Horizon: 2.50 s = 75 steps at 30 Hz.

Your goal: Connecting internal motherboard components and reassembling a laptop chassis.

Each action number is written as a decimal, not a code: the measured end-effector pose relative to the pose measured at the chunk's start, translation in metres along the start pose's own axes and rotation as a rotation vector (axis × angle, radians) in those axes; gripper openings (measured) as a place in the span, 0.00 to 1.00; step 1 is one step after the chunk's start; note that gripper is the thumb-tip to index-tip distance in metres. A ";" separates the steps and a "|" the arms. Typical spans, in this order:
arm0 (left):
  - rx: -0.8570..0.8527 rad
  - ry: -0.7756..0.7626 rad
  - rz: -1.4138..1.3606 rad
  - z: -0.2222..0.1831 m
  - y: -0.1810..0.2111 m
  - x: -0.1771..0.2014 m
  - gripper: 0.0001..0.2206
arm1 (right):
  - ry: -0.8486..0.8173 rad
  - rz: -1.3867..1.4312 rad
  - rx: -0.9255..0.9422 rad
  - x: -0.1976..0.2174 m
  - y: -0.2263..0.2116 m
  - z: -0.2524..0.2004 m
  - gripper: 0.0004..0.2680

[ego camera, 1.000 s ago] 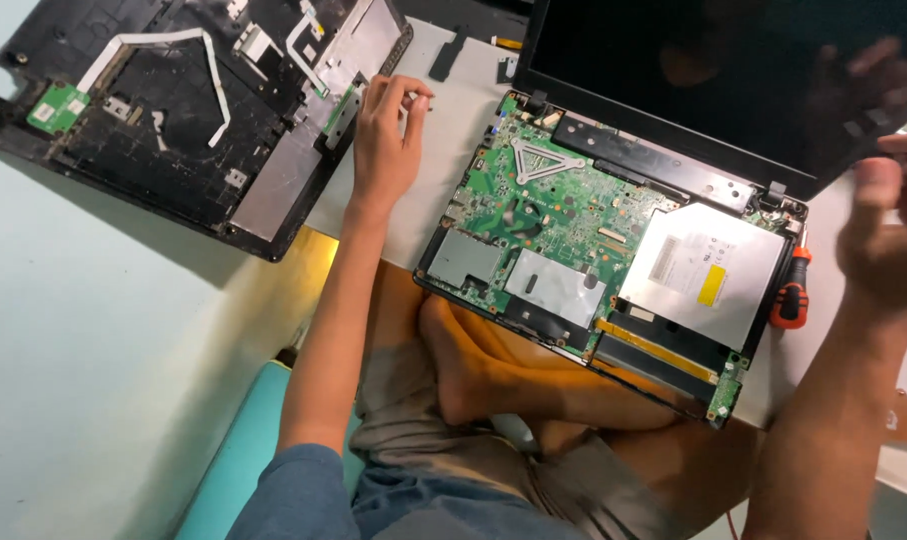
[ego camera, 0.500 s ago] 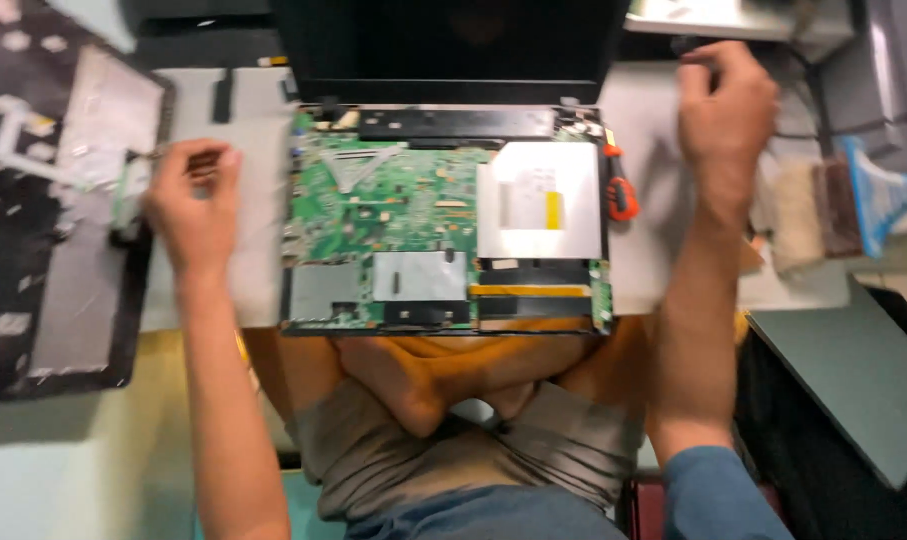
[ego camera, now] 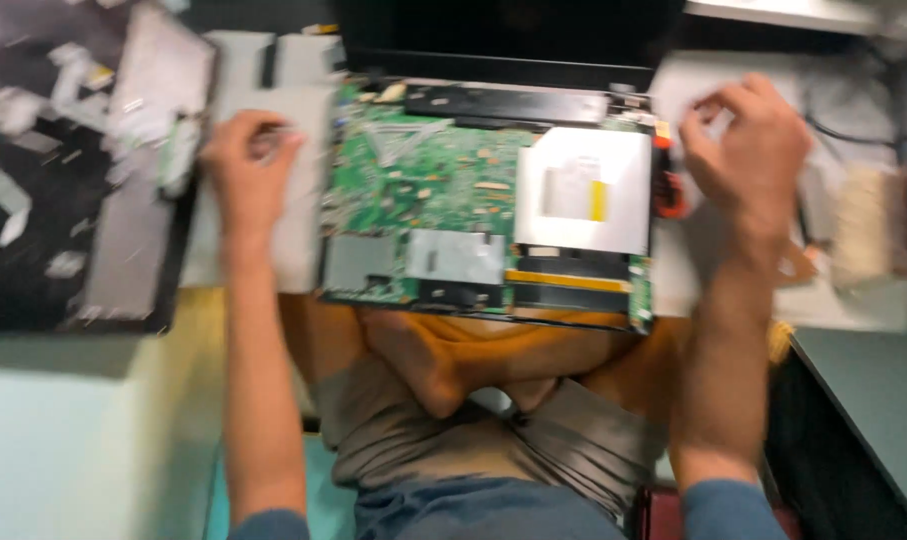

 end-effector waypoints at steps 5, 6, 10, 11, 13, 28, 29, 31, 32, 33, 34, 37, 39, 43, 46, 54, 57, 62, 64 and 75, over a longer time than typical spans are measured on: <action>-0.250 0.060 0.215 0.002 0.029 -0.001 0.08 | -0.296 -0.379 -0.054 -0.042 0.023 -0.026 0.10; -0.242 0.074 0.237 0.001 0.030 0.003 0.08 | -0.290 -0.360 -0.034 -0.036 0.013 -0.027 0.10; -0.123 0.149 0.211 0.004 0.024 0.010 0.09 | -0.351 0.027 -0.180 -0.025 0.001 -0.035 0.11; -0.095 0.202 0.211 0.002 0.022 0.014 0.13 | -0.350 0.075 -0.191 -0.022 -0.002 -0.037 0.13; -0.075 0.193 0.227 0.003 0.009 0.009 0.11 | -0.319 0.049 -0.190 -0.017 -0.009 -0.037 0.13; -0.119 0.114 0.509 0.010 0.010 -0.014 0.04 | -0.127 0.127 -0.159 -0.002 -0.014 -0.059 0.18; -0.136 0.091 0.529 0.012 0.007 -0.018 0.06 | -0.086 0.154 -0.145 0.000 -0.015 -0.059 0.17; -0.154 0.090 0.483 0.012 0.002 -0.022 0.05 | -0.057 0.225 -0.166 0.008 -0.021 -0.057 0.15; -0.174 0.091 0.443 0.012 -0.001 -0.024 0.04 | -0.026 0.303 -0.187 0.012 -0.024 -0.056 0.15; -0.173 0.089 0.435 0.012 0.001 -0.024 0.04 | -0.027 0.295 -0.188 0.011 -0.020 -0.060 0.15; -0.187 0.089 0.383 0.013 0.004 -0.023 0.03 | 0.023 0.316 -0.193 0.012 -0.015 -0.062 0.16; -0.204 0.093 0.353 0.015 0.004 -0.023 0.02 | 0.066 0.431 -0.244 0.009 -0.008 -0.068 0.20; -0.210 0.094 0.367 0.021 -0.002 -0.030 0.04 | 0.061 0.519 -0.293 0.010 -0.007 -0.071 0.24; -0.274 0.081 0.388 0.036 -0.017 -0.046 0.03 | -0.021 0.538 -0.295 0.014 -0.020 -0.068 0.11; -0.338 0.020 0.368 0.047 -0.014 -0.052 0.04 | -0.041 0.525 -0.270 0.016 -0.029 -0.067 0.07; -0.376 -0.105 0.183 0.047 0.011 -0.042 0.03 | -0.172 0.366 -0.230 -0.007 -0.032 -0.065 0.08; -0.308 -0.086 0.147 0.042 0.014 -0.032 0.02 | -0.165 0.305 -0.204 -0.010 -0.035 -0.069 0.08; -0.309 -0.082 -0.040 0.044 0.011 -0.035 0.07 | -0.036 0.440 -0.158 0.014 -0.049 -0.056 0.11; -0.312 -0.093 -0.116 0.043 0.017 -0.027 0.09 | -0.001 0.519 -0.250 0.020 -0.046 -0.054 0.10; -0.253 -0.452 -0.329 -0.015 0.191 -0.059 0.04 | -0.142 0.952 -0.390 0.059 -0.045 -0.090 0.15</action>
Point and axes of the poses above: each hand's wrist, its own z-axis towards the middle knuckle, its own x-axis out of the back of the hand, y = z × x, the point moved 9 cm from there along z, towards the middle knuckle, and after that the axes turned 3 degrees about z, right-handed, at the moved point
